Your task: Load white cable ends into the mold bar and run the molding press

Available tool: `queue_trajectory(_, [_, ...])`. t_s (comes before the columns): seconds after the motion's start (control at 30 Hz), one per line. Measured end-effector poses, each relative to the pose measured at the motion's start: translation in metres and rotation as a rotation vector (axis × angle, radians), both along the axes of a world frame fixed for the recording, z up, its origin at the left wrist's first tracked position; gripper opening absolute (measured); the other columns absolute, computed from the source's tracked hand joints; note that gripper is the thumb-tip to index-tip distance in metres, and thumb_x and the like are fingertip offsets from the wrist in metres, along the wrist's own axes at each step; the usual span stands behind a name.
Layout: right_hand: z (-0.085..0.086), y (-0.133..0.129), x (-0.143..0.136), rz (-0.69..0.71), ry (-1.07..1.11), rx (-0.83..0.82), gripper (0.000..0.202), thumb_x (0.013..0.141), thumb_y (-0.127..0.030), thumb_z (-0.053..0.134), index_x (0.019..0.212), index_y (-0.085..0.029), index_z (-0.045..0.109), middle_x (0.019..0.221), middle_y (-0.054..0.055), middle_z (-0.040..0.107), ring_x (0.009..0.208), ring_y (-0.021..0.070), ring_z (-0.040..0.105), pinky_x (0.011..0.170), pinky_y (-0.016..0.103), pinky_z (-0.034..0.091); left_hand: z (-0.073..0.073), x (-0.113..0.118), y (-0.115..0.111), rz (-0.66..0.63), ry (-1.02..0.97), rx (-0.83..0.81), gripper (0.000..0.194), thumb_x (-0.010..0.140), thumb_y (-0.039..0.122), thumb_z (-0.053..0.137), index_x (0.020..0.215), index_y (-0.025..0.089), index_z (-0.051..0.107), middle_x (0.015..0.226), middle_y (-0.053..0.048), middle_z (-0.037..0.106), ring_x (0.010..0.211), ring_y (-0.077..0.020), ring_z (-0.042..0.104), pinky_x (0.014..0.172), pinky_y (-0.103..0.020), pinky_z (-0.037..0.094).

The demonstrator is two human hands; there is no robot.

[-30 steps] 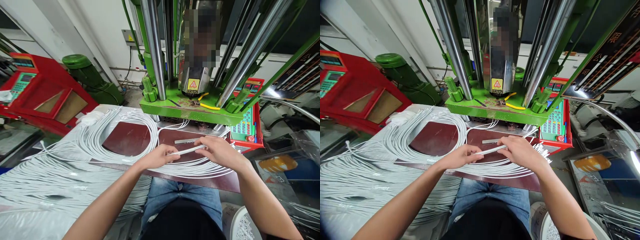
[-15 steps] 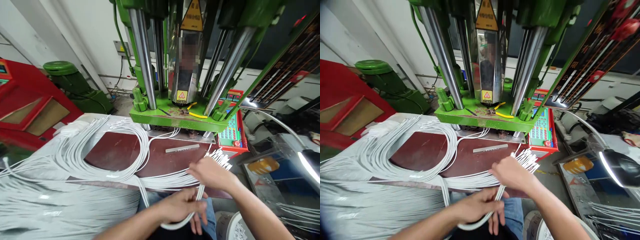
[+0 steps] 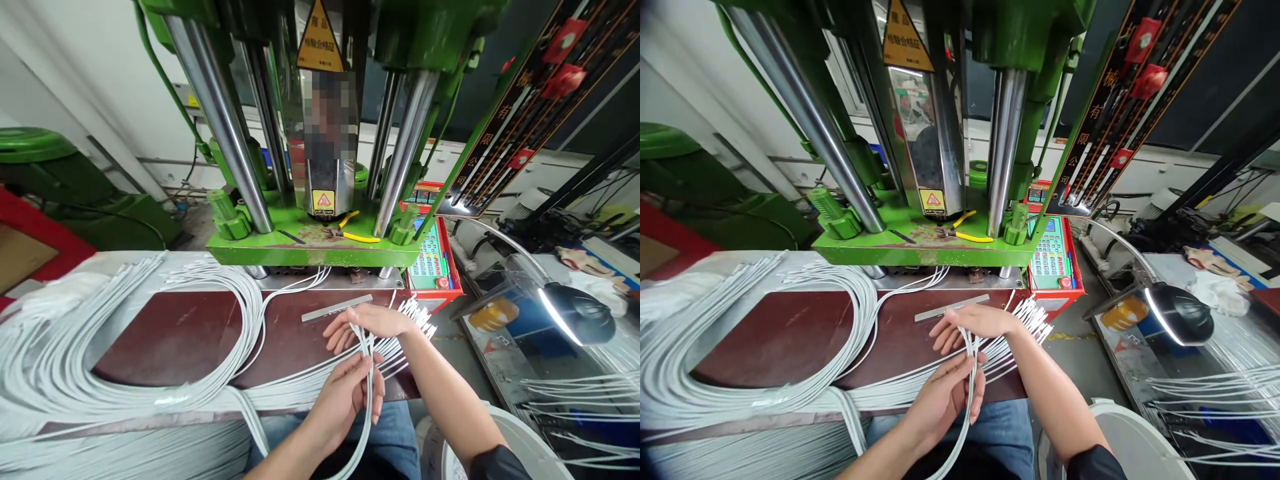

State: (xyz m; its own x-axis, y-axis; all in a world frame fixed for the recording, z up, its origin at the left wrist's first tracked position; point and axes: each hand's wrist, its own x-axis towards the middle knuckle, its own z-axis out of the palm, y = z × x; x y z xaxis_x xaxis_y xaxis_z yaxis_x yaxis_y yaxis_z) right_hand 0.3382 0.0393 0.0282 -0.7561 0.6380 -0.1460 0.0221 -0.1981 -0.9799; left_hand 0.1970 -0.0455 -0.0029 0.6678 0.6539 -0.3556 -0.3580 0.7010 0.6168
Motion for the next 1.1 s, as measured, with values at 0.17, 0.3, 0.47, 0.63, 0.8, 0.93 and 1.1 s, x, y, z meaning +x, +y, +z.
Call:
queue_trajectory(0.17, [0.007,0.004,-0.003,-0.028,-0.06,0.047,0.069,0.082,-0.068,0.044,0.112,-0.009,0.063,0.101,0.017,0.068,0.093,0.022,0.065,0.087,0.039,0.048,0.002,0.001,0.014,0.101,-0.026,-0.035,0.027,0.087,0.036,0.051,0.088,0.012,0.061,0.063,-0.003,0.059,0.043,-0.0124,0.05,0.041,-0.025,0.039])
queue_trajectory(0.3, [0.008,0.006,-0.002,-0.025,0.011,-0.003,0.067,0.085,-0.065,0.043,0.109,-0.006,0.063,0.097,0.018,0.069,0.091,0.0225,0.067,0.084,0.039,0.05,-0.005,0.0,0.019,0.082,-0.051,-0.13,0.032,0.089,0.035,0.043,0.083,0.01,0.062,0.063,-0.006,0.059,0.049,-0.0144,0.053,0.048,-0.028,0.042])
queue_trajectory(0.47, [0.003,0.009,-0.001,-0.074,0.056,0.021,0.065,0.089,-0.062,0.038,0.109,-0.006,0.064,0.097,0.018,0.069,0.089,0.0209,0.066,0.084,0.038,0.05,-0.008,-0.001,0.017,0.019,-0.001,-0.033,0.018,0.082,0.028,0.056,0.088,0.012,0.061,0.073,-0.006,0.063,0.061,-0.0166,0.059,0.06,-0.031,0.047])
queue_trajectory(0.63, [-0.001,0.011,0.003,-0.161,0.062,0.085,0.055,0.089,-0.056,0.045,0.108,-0.008,0.064,0.096,0.015,0.069,0.086,0.0192,0.066,0.08,0.036,0.051,-0.002,-0.001,0.017,0.017,0.115,0.087,0.019,0.084,0.031,0.059,0.081,0.013,0.058,0.078,-0.008,0.066,0.064,-0.0168,0.062,0.065,-0.033,0.049])
queue_trajectory(0.8, [-0.004,0.011,0.005,-0.211,0.084,0.053,0.054,0.088,-0.056,0.046,0.107,-0.009,0.064,0.1,0.015,0.068,0.089,0.0197,0.066,0.077,0.034,0.052,-0.004,0.001,0.02,0.039,0.086,0.028,0.021,0.083,0.035,0.061,0.079,0.015,0.055,0.081,-0.01,0.068,0.064,-0.0197,0.065,0.062,-0.033,0.05])
queue_trajectory(0.93, [-0.002,0.011,0.009,-0.244,-0.101,0.162,0.056,0.088,-0.057,0.045,0.116,-0.01,0.062,0.106,0.015,0.067,0.094,0.0204,0.064,0.081,0.035,0.052,-0.001,0.003,0.022,0.101,0.094,0.002,0.018,0.083,0.032,0.061,0.085,0.016,0.054,0.078,-0.009,0.069,0.063,-0.019,0.066,0.063,-0.032,0.051])
queue_trajectory(1.1, [0.001,0.009,0.009,-0.164,-0.197,0.216,0.055,0.089,-0.056,0.045,0.121,-0.013,0.06,0.104,0.013,0.068,0.094,0.0203,0.065,0.081,0.036,0.052,0.003,0.007,0.021,0.066,0.0,-0.053,0.017,0.084,0.028,0.058,0.094,0.013,0.059,0.067,-0.004,0.063,0.055,-0.0165,0.059,0.052,-0.031,0.05])
